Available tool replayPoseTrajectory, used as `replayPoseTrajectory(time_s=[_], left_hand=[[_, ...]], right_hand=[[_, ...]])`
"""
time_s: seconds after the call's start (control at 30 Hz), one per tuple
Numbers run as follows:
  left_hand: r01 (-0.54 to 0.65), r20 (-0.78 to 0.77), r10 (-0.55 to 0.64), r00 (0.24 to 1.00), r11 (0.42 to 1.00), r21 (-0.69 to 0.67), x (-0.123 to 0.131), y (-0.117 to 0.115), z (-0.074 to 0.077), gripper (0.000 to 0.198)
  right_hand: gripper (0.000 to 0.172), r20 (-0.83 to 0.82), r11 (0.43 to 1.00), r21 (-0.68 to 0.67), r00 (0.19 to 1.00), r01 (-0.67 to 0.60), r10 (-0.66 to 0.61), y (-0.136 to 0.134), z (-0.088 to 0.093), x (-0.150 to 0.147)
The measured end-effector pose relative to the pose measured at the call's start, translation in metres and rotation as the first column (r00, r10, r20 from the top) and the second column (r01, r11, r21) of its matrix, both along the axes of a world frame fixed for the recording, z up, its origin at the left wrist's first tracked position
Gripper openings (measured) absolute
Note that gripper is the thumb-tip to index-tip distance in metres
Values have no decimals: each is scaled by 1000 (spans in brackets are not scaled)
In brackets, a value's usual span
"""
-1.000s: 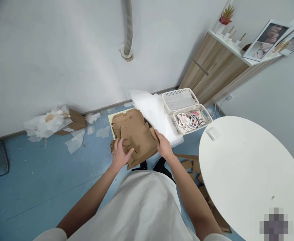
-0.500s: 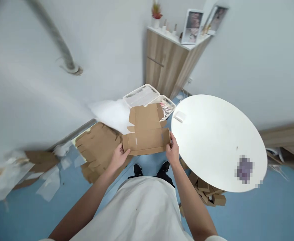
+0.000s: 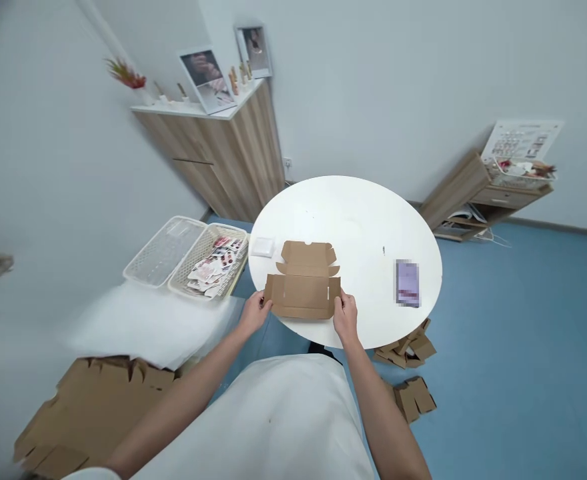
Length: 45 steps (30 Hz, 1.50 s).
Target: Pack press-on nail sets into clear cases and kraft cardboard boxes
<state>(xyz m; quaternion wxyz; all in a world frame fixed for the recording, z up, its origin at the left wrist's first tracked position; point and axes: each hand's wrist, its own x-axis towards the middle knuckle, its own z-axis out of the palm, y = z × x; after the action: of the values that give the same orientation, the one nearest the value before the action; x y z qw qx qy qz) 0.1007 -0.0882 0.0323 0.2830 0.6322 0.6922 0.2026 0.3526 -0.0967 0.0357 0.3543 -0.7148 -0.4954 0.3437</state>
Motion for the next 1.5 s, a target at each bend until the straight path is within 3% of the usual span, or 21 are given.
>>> replayPoseTrajectory(time_s=[0.17,0.27,0.43,0.6,0.67,0.73,0.8,0.9,0.97,1.07,1.2,1.33,1.5], left_hand=[[-1,34,4,999,996,-89,36,29,-17,31],[-59,78,70,995,989,-137,45,38,-25,37],[-197,69,215,974,957,-213,47,48,-34,41],[-202,32,215,976,953,-225,45,50,-35,45],[-195,-3,198,980,966,-170,46,47,-33,49],[-152,-79,147,986,986,-66,49,41,-28,53],[-20,-172,21,985,1000,5,52,34,-20,56],[278,-287,-279,916,959,-47,60,23,-8,56],[395,-351,-400,847,914,-90,67,17,-1,53],[478,-417,-469,778,874,-90,78,11,3,50],[598,-436,-570,697,797,-86,90,11,-4,44],[602,-483,-574,661,790,-115,91,18,-19,30],[589,-520,-581,627,790,-172,88,28,-27,36]], right_hand=[[36,13,996,-66,998,-66,66,12,-14,39],[40,-4,995,-66,997,-79,79,16,-24,52],[44,-14,994,-96,998,-57,56,21,-40,62],[51,20,983,-165,997,-76,81,19,-47,70],[56,89,982,-177,992,-68,85,18,-47,72],[61,197,985,-167,978,-39,72,21,-44,75],[64,284,988,-155,956,-24,68,30,-38,76],[63,315,984,-171,944,-49,101,58,-27,76],[63,300,978,-198,946,-62,121,82,-23,75],[64,257,962,-270,959,-45,117,116,-22,74],[60,199,940,-341,975,-24,98,142,-32,72],[53,121,934,-358,992,13,33,151,-45,70],[24,86,935,-354,995,-8,41,149,-52,63]])
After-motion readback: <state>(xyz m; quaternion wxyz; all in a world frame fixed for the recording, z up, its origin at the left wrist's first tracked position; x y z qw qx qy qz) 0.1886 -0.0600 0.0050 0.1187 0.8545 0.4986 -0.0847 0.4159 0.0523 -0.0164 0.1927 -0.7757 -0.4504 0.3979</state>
